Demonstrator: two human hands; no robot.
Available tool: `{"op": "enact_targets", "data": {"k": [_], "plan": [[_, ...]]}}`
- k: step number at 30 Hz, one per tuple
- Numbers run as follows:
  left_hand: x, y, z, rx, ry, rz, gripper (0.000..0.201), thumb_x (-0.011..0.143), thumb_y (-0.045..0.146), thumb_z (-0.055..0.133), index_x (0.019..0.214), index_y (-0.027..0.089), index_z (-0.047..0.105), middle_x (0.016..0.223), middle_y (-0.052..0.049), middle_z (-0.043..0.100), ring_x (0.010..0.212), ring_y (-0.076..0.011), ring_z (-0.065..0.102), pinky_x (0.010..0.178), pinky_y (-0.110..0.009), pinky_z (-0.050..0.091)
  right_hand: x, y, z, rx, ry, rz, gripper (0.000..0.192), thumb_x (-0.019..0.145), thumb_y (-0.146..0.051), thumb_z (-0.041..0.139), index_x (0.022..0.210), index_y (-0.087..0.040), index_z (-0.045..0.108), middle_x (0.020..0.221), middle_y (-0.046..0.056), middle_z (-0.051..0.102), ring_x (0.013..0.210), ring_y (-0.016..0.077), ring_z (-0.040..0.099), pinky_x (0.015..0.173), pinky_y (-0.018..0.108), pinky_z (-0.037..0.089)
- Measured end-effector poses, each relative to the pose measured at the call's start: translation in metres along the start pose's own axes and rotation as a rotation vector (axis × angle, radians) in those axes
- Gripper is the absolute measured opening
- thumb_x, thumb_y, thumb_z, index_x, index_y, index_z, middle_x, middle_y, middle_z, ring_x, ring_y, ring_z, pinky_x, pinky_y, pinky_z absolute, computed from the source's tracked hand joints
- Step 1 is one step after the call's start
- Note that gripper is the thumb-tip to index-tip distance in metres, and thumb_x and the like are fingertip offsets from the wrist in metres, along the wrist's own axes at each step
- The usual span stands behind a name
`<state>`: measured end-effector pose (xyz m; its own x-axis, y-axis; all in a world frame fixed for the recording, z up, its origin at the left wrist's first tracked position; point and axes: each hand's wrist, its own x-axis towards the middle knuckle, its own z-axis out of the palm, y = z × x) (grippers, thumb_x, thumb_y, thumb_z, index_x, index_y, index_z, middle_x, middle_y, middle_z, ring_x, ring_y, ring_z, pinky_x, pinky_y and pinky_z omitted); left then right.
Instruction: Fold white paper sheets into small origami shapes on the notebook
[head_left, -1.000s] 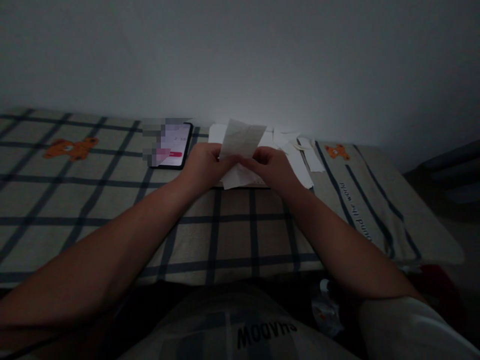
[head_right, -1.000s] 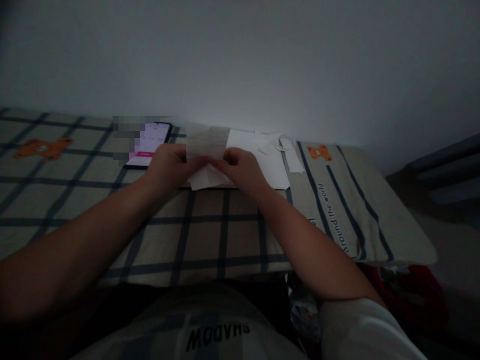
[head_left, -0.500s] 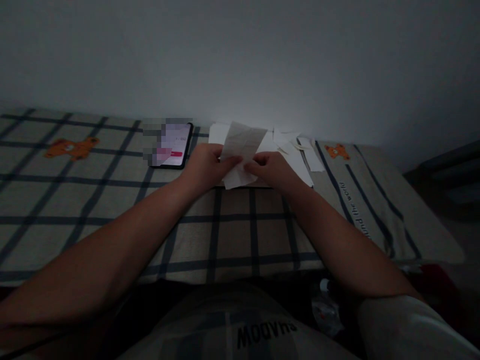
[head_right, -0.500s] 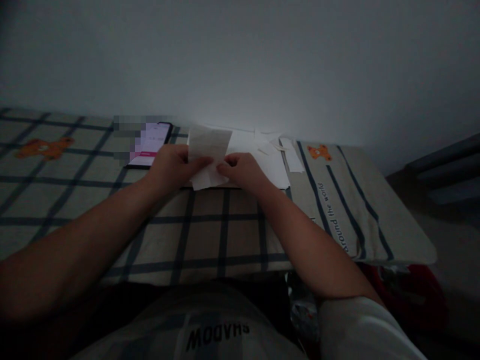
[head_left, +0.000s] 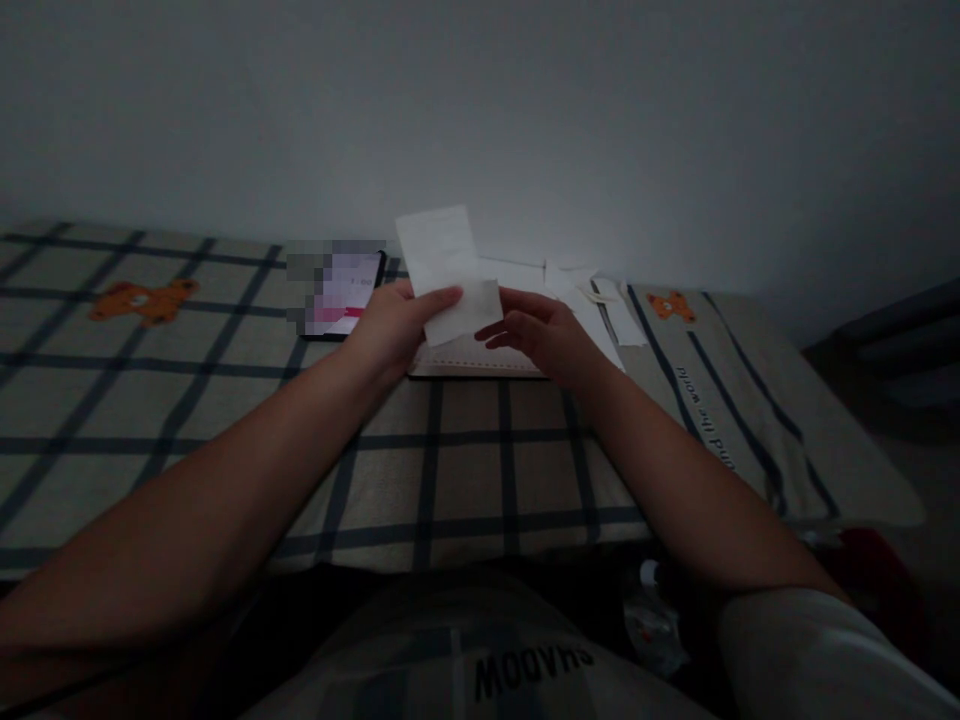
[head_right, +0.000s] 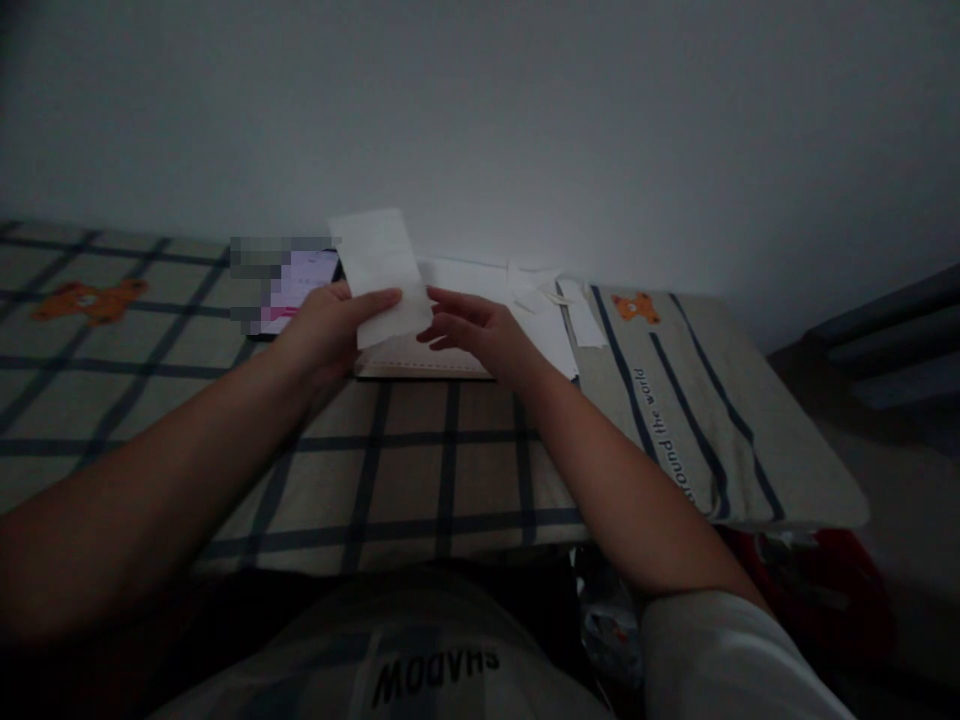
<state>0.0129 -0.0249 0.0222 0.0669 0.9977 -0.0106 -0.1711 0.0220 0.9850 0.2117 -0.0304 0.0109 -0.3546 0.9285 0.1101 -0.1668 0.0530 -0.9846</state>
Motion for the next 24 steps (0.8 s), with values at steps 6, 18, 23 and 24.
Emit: {"op": "enact_targets", "data": {"k": [6,18,23,24], "plan": [[-0.0022,-0.0001,0.0037,-0.088,-0.050,-0.074,0.028,0.070,0.029,0.082,0.093,0.015,0.075,0.093,-0.009,0.080,0.084,-0.0231,0.076,0.082,-0.035,0.062,-0.0001,0.0041,-0.0018,-0.051,-0.001,-0.022,0.048,0.067,-0.045,0.091,0.111,-0.027,0.079,0.091,0.001,0.078,0.088,0.0147,0.072,0.089,0.034,0.058],[-0.0060,-0.0045,0.0063,0.013,-0.018,-0.007,0.036,0.069,0.039,0.085,0.096,0.016,0.077,0.095,-0.010,0.080,0.088,-0.0266,0.077,0.081,-0.040,0.062,0.0007,0.0052,-0.0018,0.007,-0.025,0.026,0.045,0.067,-0.054,0.089,0.097,-0.022,0.080,0.086,0.002,0.075,0.078,0.0134,0.070,0.085,0.035,0.059],[-0.0068,-0.0069,0.0062,0.028,0.000,0.067,0.037,0.067,0.040,0.087,0.094,0.016,0.078,0.095,-0.008,0.081,0.083,-0.0236,0.076,0.077,-0.035,0.061,0.0001,0.0032,0.0012,0.037,0.022,0.060,0.040,0.065,-0.051,0.091,0.087,-0.020,0.079,0.080,0.002,0.074,0.072,0.0126,0.068,0.081,0.034,0.060],[-0.0068,-0.0075,0.0060,0.040,0.006,0.073,0.037,0.068,0.041,0.086,0.094,0.016,0.078,0.094,-0.008,0.081,0.083,-0.0235,0.076,0.075,-0.034,0.061,0.0000,0.0037,0.0016,0.041,0.035,0.063,0.039,0.065,-0.051,0.091,0.086,-0.020,0.079,0.079,0.002,0.074,0.071,0.0124,0.068,0.080,0.034,0.060]]}}
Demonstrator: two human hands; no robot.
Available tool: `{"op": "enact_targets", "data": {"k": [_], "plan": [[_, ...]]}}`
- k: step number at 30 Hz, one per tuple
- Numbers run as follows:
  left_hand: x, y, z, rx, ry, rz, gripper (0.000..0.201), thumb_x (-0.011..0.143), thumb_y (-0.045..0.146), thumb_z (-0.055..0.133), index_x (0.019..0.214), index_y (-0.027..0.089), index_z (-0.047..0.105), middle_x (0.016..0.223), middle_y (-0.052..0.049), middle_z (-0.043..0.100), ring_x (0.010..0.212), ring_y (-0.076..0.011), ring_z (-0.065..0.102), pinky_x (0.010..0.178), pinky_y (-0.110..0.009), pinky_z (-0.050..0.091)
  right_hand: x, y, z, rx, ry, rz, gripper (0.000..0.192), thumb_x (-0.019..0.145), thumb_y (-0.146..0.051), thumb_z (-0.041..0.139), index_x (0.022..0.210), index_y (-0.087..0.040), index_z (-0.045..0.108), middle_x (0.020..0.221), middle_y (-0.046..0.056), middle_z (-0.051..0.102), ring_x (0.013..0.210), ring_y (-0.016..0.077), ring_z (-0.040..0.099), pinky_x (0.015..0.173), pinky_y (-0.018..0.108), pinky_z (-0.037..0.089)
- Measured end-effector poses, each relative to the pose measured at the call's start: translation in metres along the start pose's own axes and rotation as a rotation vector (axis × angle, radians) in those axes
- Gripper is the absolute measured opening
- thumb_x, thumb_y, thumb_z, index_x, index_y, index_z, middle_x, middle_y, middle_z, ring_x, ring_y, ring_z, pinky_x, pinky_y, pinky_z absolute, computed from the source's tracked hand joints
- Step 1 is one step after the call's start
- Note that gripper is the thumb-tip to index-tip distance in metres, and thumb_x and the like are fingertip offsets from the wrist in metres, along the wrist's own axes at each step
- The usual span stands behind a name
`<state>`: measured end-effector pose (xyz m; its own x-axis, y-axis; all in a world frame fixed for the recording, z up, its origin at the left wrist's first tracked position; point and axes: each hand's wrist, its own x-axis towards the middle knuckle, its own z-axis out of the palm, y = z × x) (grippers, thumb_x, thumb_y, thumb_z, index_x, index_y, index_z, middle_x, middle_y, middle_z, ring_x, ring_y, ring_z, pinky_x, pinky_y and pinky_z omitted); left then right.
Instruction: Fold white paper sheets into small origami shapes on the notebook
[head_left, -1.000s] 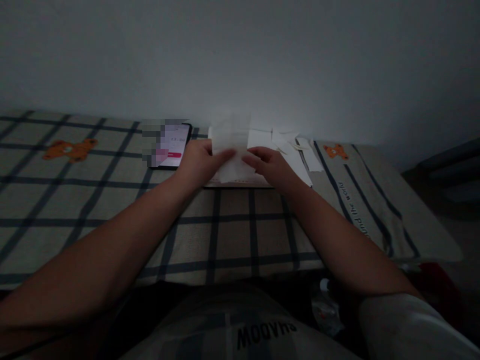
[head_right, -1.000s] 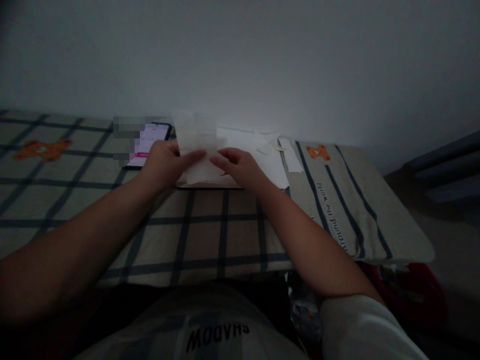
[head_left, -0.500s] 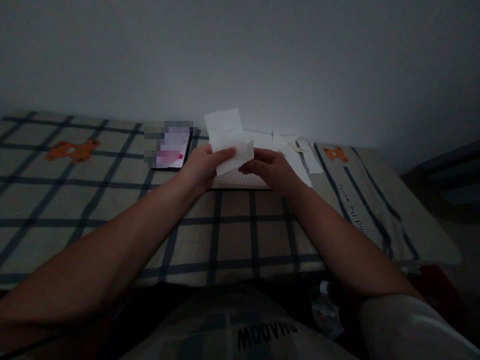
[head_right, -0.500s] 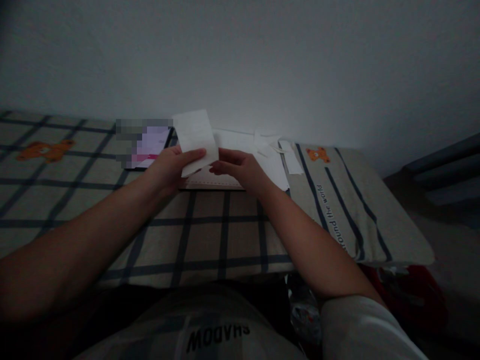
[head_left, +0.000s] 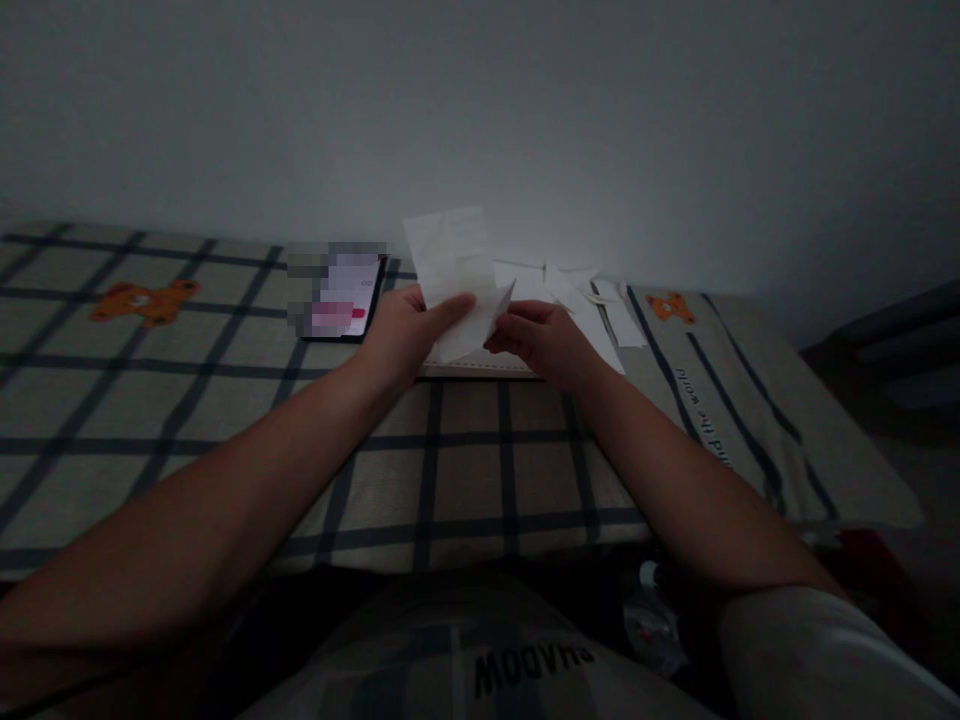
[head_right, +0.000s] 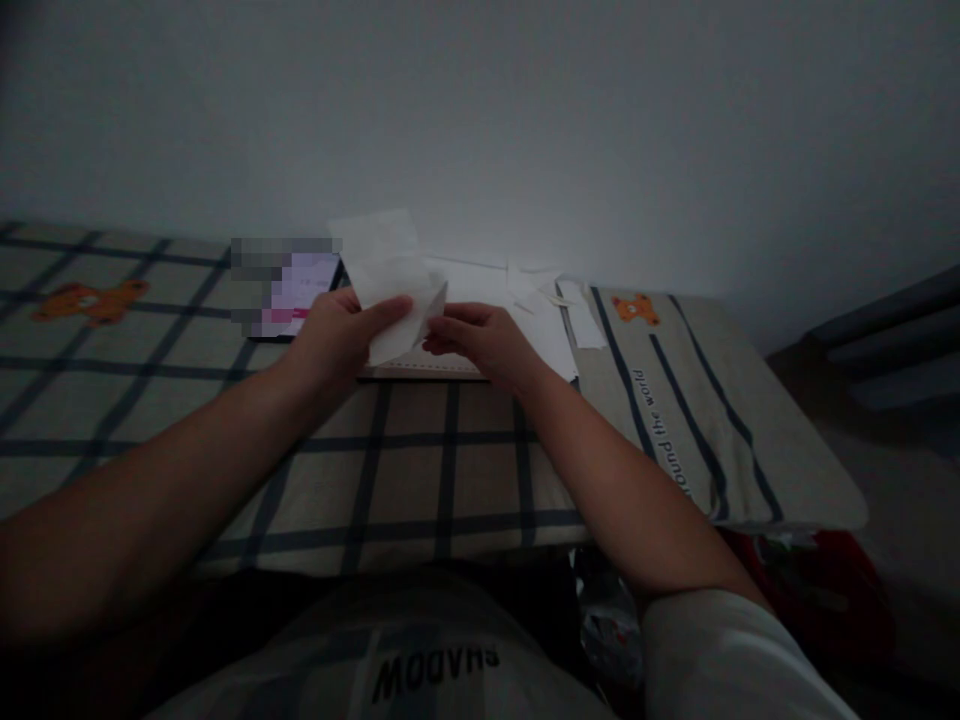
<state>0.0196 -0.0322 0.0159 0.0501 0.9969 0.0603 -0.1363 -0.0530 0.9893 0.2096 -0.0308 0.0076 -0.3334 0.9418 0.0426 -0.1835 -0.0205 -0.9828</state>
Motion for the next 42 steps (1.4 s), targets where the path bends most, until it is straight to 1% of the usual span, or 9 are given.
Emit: {"op": "enact_targets", "data": {"k": [5,10,14,17,20,26,30,34,42], "plan": [[0.000,-0.002,0.000,0.064,0.039,0.012,0.036,0.072,0.044,0.082,0.095,0.017,0.076,0.098,-0.008,0.080,0.085,-0.0243,0.075,0.072,-0.033,0.060,0.001,0.006,0.000,-0.044,0.033,-0.015,0.042,0.068,-0.052,0.089,0.094,-0.020,0.080,0.079,0.002,0.075,0.070,0.0129,0.068,0.079,0.034,0.061],[-0.002,0.000,0.001,0.034,0.056,-0.007,0.037,0.072,0.043,0.081,0.098,0.016,0.076,0.096,-0.010,0.080,0.085,-0.0254,0.076,0.075,-0.035,0.061,-0.001,0.001,-0.004,-0.153,0.001,-0.154,0.065,0.072,-0.047,0.087,0.133,-0.031,0.070,0.107,0.001,0.075,0.088,0.0147,0.069,0.085,0.033,0.061],[0.001,0.003,-0.002,0.010,0.010,-0.067,0.037,0.070,0.037,0.083,0.098,0.015,0.077,0.095,-0.009,0.080,0.081,-0.0237,0.075,0.074,-0.035,0.061,-0.007,-0.011,-0.014,-0.324,-0.108,-0.232,0.066,0.077,-0.041,0.084,0.140,-0.037,0.063,0.138,0.003,0.063,0.109,0.0184,0.064,0.090,0.033,0.061],[0.004,0.003,-0.005,0.027,-0.011,-0.108,0.035,0.067,0.035,0.085,0.095,0.015,0.077,0.091,-0.008,0.080,0.077,-0.0220,0.075,0.072,-0.033,0.061,-0.008,-0.015,-0.020,-0.403,-0.248,-0.252,0.069,0.071,-0.036,0.090,0.134,-0.035,0.062,0.144,0.004,0.056,0.117,0.0200,0.061,0.089,0.031,0.061],[0.006,0.002,-0.006,0.050,-0.010,-0.141,0.035,0.065,0.034,0.087,0.092,0.015,0.077,0.086,-0.007,0.079,0.072,-0.0208,0.073,0.070,-0.032,0.060,-0.007,-0.013,-0.021,-0.423,-0.286,-0.229,0.064,0.066,-0.035,0.092,0.120,-0.032,0.059,0.135,0.002,0.056,0.112,0.0182,0.063,0.085,0.029,0.060],[0.002,0.006,-0.004,0.023,-0.073,-0.213,0.030,0.067,0.029,0.086,0.091,0.014,0.077,0.086,-0.007,0.079,0.073,-0.0210,0.073,0.074,-0.035,0.062,-0.005,-0.009,-0.016,-0.450,-0.156,-0.244,0.050,0.068,-0.043,0.090,0.091,-0.025,0.049,0.093,-0.004,0.054,0.077,0.0102,0.055,0.070,0.026,0.053],[0.000,0.008,-0.003,-0.011,-0.111,-0.236,0.028,0.069,0.027,0.085,0.093,0.014,0.077,0.090,-0.008,0.080,0.079,-0.0218,0.075,0.078,-0.036,0.062,-0.005,-0.012,-0.014,-0.495,-0.067,-0.283,0.051,0.068,-0.051,0.088,0.077,-0.024,0.047,0.089,-0.002,0.056,0.076,0.0108,0.050,0.067,0.026,0.047],[0.000,0.011,-0.001,-0.053,-0.116,-0.249,0.024,0.071,0.023,0.081,0.093,0.014,0.076,0.092,-0.008,0.080,0.083,-0.0220,0.075,0.080,-0.035,0.062,-0.005,-0.013,-0.014,-0.464,-0.012,-0.287,0.050,0.068,-0.055,0.087,0.073,-0.023,0.049,0.086,-0.001,0.059,0.081,0.0136,0.056,0.071,0.029,0.050],[0.002,0.009,-0.002,-0.091,-0.153,-0.254,0.026,0.071,0.025,0.083,0.095,0.015,0.076,0.093,-0.009,0.080,0.084,-0.0228,0.075,0.084,-0.038,0.062,-0.001,-0.009,-0.018,-0.360,-0.033,-0.190,0.045,0.068,-0.053,0.088,0.079,-0.024,0.056,0.077,-0.003,0.064,0.076,0.0146,0.066,0.076,0.034,0.056]]}}
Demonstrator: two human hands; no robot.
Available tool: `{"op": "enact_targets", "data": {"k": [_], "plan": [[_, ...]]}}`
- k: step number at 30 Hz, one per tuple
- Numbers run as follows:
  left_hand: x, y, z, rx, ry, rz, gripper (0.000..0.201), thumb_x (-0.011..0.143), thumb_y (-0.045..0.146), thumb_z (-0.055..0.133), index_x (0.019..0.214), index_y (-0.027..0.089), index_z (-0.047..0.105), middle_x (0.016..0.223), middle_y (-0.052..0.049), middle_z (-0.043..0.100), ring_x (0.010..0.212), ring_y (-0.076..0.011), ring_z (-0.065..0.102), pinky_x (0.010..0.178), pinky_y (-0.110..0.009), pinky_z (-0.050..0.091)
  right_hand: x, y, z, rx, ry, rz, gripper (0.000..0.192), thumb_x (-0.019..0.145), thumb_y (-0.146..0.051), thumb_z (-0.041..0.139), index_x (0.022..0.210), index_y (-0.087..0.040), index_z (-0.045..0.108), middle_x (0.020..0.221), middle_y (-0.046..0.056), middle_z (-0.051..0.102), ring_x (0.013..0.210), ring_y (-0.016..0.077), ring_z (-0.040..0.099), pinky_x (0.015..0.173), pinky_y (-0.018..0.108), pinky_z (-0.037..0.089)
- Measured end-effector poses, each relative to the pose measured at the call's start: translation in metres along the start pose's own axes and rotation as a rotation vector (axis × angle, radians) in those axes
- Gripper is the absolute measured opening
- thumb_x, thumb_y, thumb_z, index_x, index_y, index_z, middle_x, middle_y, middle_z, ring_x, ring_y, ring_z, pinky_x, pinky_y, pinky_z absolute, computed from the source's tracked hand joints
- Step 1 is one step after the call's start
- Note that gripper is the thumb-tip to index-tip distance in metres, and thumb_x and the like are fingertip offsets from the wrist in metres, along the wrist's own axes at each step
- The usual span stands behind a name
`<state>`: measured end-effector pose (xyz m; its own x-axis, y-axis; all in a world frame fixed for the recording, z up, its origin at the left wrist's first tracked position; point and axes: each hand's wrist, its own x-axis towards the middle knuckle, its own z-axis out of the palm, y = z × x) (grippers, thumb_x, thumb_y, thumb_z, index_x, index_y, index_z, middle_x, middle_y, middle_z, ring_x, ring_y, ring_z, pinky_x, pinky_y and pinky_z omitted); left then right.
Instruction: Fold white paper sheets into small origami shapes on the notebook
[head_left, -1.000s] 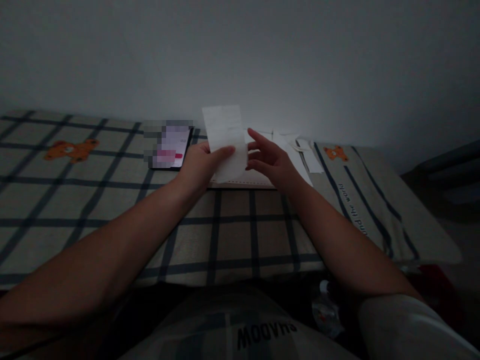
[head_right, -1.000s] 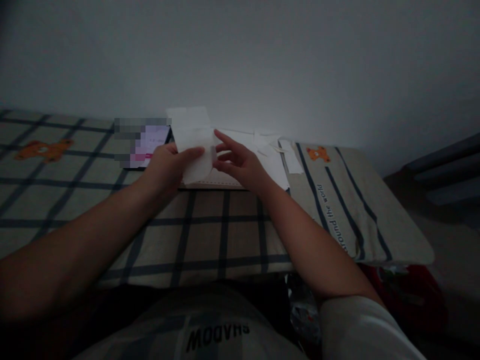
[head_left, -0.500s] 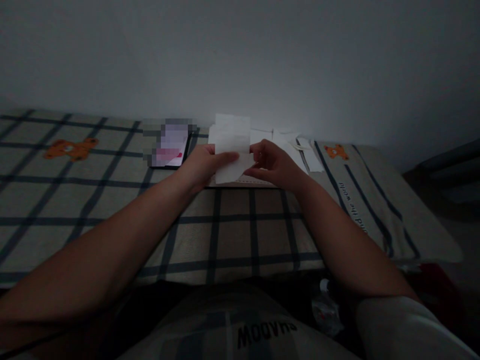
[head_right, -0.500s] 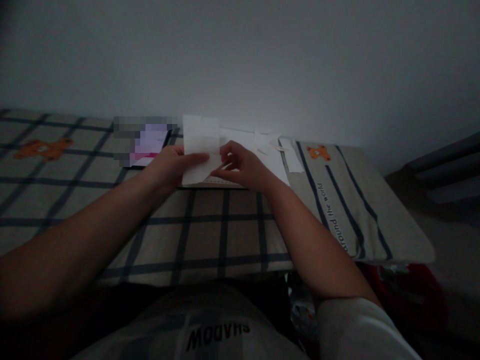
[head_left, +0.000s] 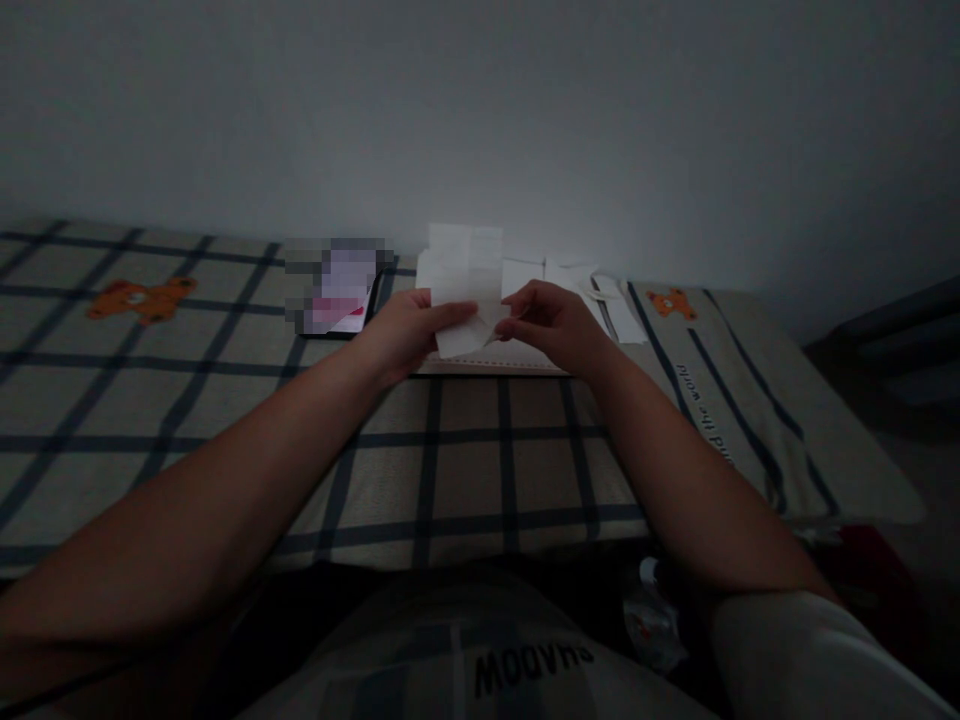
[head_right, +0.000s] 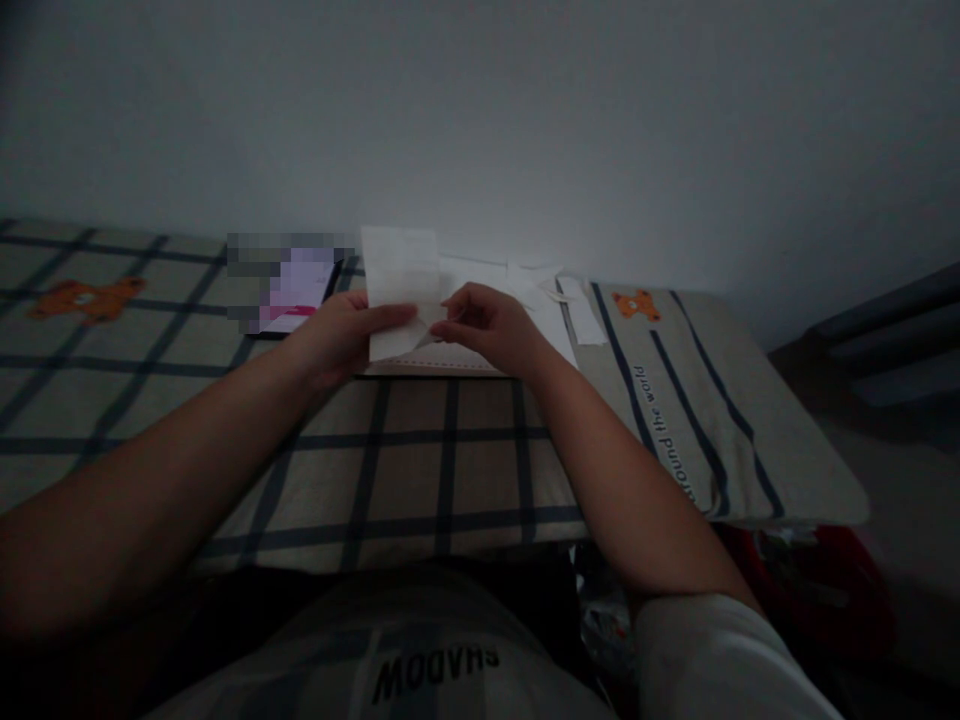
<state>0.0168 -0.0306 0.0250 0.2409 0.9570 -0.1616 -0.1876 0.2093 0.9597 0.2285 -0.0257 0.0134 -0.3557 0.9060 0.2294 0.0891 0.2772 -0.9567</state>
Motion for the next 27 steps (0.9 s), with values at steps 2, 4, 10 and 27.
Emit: {"op": "enact_targets", "data": {"k": [2,4,10,27], "plan": [[0.000,-0.001,-0.001,0.008,0.005,0.000,0.027,0.071,0.025,0.083,0.095,0.015,0.076,0.093,-0.009,0.080,0.083,-0.0230,0.075,0.083,-0.039,0.061,0.001,0.001,0.000,-0.004,0.005,0.004,0.042,0.067,-0.050,0.089,0.080,-0.023,0.059,0.076,-0.003,0.066,0.074,0.0142,0.066,0.076,0.034,0.056],[0.001,-0.002,-0.002,0.022,0.016,0.009,0.026,0.071,0.026,0.083,0.094,0.015,0.076,0.091,-0.009,0.080,0.083,-0.0234,0.075,0.082,-0.038,0.061,0.002,0.002,0.000,0.014,0.007,0.003,0.041,0.068,-0.048,0.089,0.081,-0.022,0.060,0.075,-0.003,0.068,0.074,0.0144,0.068,0.074,0.033,0.057],[0.004,-0.004,-0.006,0.057,-0.013,0.102,0.032,0.069,0.034,0.087,0.092,0.015,0.077,0.093,-0.008,0.079,0.083,-0.0207,0.073,0.079,-0.033,0.059,0.004,0.000,0.000,0.080,0.037,-0.008,0.040,0.071,-0.047,0.088,0.081,-0.022,0.058,0.072,-0.003,0.068,0.072,0.0142,0.070,0.073,0.033,0.059],[0.004,-0.018,0.004,0.055,0.028,0.170,0.047,0.069,0.047,0.087,0.105,0.020,0.076,0.112,-0.010,0.078,0.102,-0.0230,0.073,0.091,-0.036,0.059,0.007,0.004,0.011,0.340,0.178,0.230,0.039,0.065,-0.048,0.089,0.083,-0.020,0.069,0.087,0.002,0.072,0.083,0.0143,0.069,0.082,0.031,0.060]]}}
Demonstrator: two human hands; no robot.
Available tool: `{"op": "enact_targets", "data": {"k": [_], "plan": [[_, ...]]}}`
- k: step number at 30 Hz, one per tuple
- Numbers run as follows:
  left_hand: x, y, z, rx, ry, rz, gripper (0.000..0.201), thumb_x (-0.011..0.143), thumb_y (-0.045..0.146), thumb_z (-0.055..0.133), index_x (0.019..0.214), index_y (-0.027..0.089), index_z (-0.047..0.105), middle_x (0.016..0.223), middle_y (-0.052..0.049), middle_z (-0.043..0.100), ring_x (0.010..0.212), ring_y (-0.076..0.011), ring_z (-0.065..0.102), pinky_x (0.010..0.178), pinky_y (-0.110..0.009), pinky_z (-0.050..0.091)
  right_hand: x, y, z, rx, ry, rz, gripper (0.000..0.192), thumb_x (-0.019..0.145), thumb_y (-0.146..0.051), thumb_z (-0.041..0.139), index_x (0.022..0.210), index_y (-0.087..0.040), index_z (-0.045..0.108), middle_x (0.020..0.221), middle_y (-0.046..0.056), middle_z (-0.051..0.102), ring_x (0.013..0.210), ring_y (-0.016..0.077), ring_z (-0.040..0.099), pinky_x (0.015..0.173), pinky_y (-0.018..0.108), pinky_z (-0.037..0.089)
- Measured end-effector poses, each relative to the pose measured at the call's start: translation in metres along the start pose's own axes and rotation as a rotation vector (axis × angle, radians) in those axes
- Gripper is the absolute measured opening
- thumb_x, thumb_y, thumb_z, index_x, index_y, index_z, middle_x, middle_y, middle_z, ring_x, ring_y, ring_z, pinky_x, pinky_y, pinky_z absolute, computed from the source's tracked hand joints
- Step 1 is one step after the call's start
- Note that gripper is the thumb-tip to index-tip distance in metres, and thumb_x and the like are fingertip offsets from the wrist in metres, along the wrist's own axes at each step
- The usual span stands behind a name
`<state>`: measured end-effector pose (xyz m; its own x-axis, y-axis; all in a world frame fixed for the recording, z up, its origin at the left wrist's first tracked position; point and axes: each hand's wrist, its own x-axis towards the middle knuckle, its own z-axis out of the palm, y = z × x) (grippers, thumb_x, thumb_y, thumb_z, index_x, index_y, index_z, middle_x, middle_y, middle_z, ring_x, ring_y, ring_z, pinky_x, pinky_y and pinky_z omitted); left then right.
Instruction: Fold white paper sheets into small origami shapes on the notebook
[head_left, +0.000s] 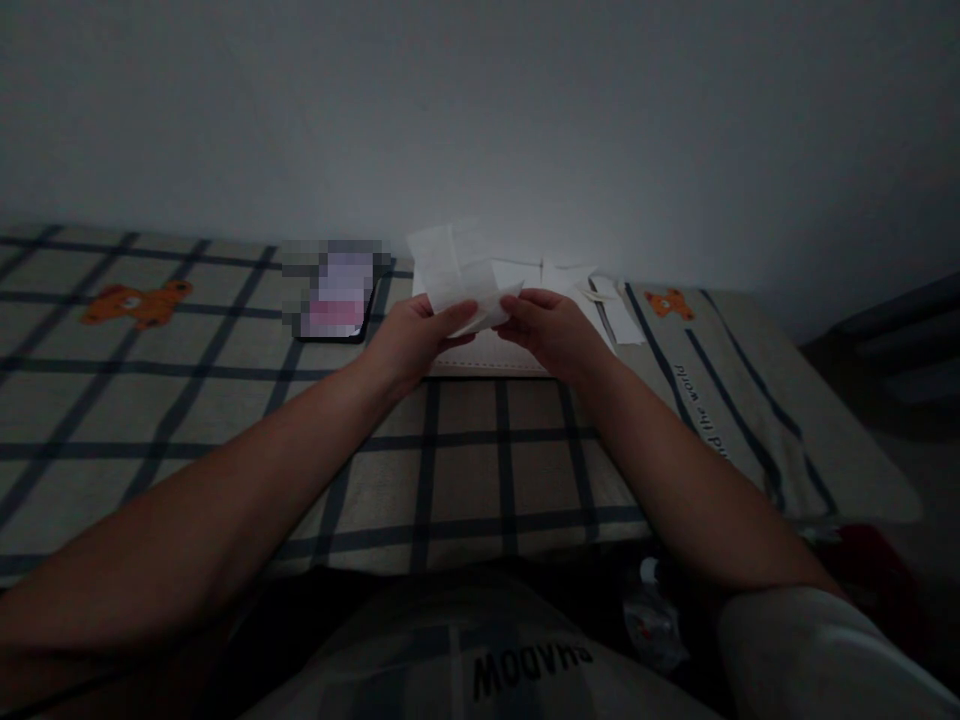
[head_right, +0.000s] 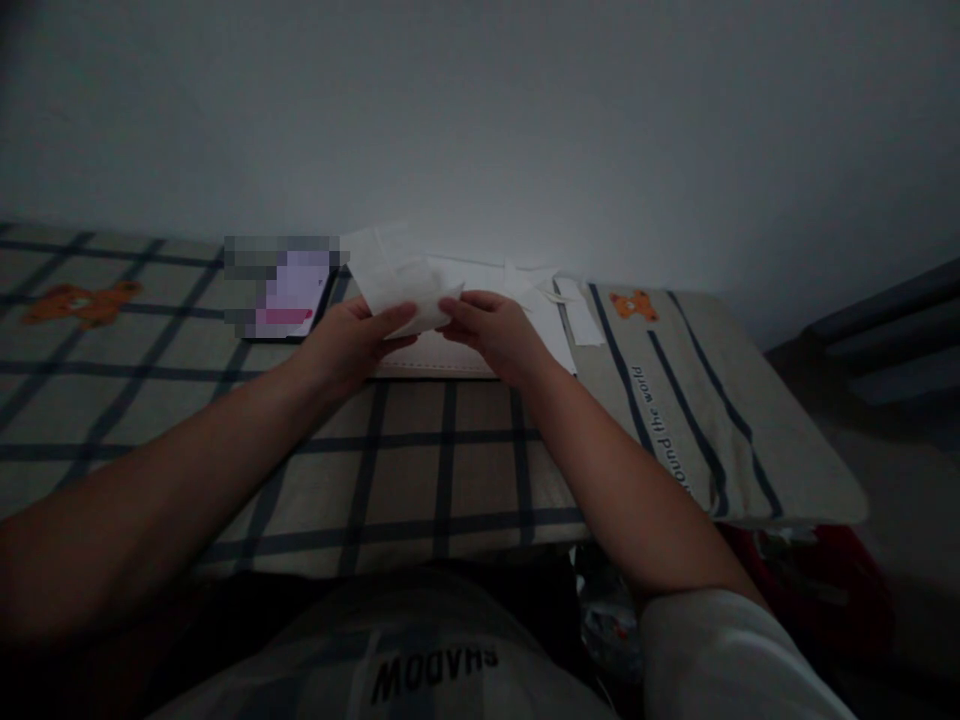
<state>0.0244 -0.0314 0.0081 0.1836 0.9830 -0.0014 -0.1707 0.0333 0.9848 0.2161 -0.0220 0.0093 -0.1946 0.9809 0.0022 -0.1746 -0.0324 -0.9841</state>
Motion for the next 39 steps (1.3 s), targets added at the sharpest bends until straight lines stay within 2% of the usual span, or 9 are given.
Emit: {"op": "enact_targets", "data": {"k": [5,9,10,12,15,17,20,31,39], "plan": [[0.005,0.000,-0.005,0.091,0.038,0.049,0.049,0.077,0.047,0.079,0.118,0.022,0.070,0.121,-0.009,0.074,0.108,-0.0246,0.070,0.091,-0.037,0.057,0.002,-0.002,-0.009,-0.075,0.039,-0.001,0.035,0.064,-0.045,0.090,0.076,-0.018,0.071,0.079,0.003,0.072,0.076,0.0145,0.068,0.078,0.032,0.060],[0.001,0.021,-0.020,0.412,0.346,0.470,0.068,0.083,0.043,0.079,0.142,0.023,0.053,0.156,-0.007,0.050,0.131,-0.0248,0.053,0.106,-0.034,0.045,0.000,-0.010,-0.017,-0.216,-0.019,0.006,0.029,0.066,-0.041,0.090,0.078,-0.019,0.077,0.077,0.004,0.075,0.071,0.0157,0.067,0.073,0.034,0.060],[-0.001,0.028,-0.023,0.579,0.305,0.567,0.070,0.087,0.043,0.076,0.147,0.021,0.050,0.162,-0.008,0.043,0.139,-0.0259,0.047,0.111,-0.035,0.040,-0.001,-0.013,-0.018,-0.269,-0.051,0.008,0.028,0.068,-0.040,0.090,0.079,-0.018,0.078,0.077,0.005,0.075,0.070,0.0157,0.067,0.073,0.033,0.059],[-0.004,0.039,-0.025,0.847,0.125,0.678,0.054,0.090,0.041,0.071,0.138,0.019,0.061,0.153,-0.009,0.054,0.145,-0.0292,0.042,0.121,-0.040,0.027,-0.005,-0.019,-0.018,-0.394,-0.115,-0.001,0.024,0.071,-0.040,0.088,0.079,-0.018,0.079,0.075,0.004,0.075,0.068,0.0153,0.066,0.071,0.033,0.057],[-0.004,0.042,-0.020,1.061,-0.125,0.534,0.031,0.088,0.041,0.068,0.111,0.023,0.080,0.113,-0.010,0.076,0.122,-0.0351,0.061,0.116,-0.048,0.030,-0.009,-0.024,-0.016,-0.539,-0.165,-0.042,0.023,0.074,-0.041,0.085,0.078,-0.018,0.081,0.070,0.003,0.074,0.067,0.0153,0.065,0.068,0.031,0.055],[-0.002,0.035,-0.015,0.991,-0.190,0.381,0.020,0.083,0.041,0.070,0.089,0.027,0.083,0.089,-0.008,0.077,0.104,-0.0326,0.068,0.102,-0.042,0.042,-0.008,-0.022,-0.016,-0.566,-0.144,-0.066,0.024,0.074,-0.042,0.084,0.080,-0.019,0.081,0.071,0.003,0.075,0.067,0.0155,0.066,0.067,0.031,0.054],[-0.003,0.024,-0.010,0.942,-0.204,0.273,0.020,0.081,0.045,0.073,0.079,0.028,0.083,0.075,-0.006,0.075,0.083,-0.0283,0.068,0.083,-0.037,0.046,-0.005,-0.015,-0.018,-0.535,-0.086,-0.081,0.026,0.072,-0.043,0.086,0.083,-0.020,0.082,0.076,0.004,0.077,0.069,0.0160,0.067,0.069,0.033,0.055],[-0.007,0.015,-0.006,0.753,-0.209,0.148,0.022,0.080,0.045,0.073,0.076,0.024,0.081,0.071,-0.004,0.075,0.066,-0.0197,0.064,0.065,-0.031,0.047,-0.005,-0.007,-0.010,-0.500,-0.014,-0.121,0.026,0.071,-0.047,0.087,0.084,-0.025,0.083,0.087,0.003,0.080,0.083,0.0184,0.069,0.084,0.037,0.054],[-0.009,0.013,-0.002,0.672,-0.160,0.163,0.017,0.075,0.041,0.077,0.075,0.024,0.081,0.071,-0.003,0.075,0.069,-0.0203,0.064,0.068,-0.032,0.048,-0.002,-0.001,-0.006,-0.320,0.001,0.046,0.027,0.064,-0.042,0.090,0.077,-0.021,0.078,0.075,0.001,0.074,0.066,0.0128,0.058,0.066,0.030,0.047]]}}
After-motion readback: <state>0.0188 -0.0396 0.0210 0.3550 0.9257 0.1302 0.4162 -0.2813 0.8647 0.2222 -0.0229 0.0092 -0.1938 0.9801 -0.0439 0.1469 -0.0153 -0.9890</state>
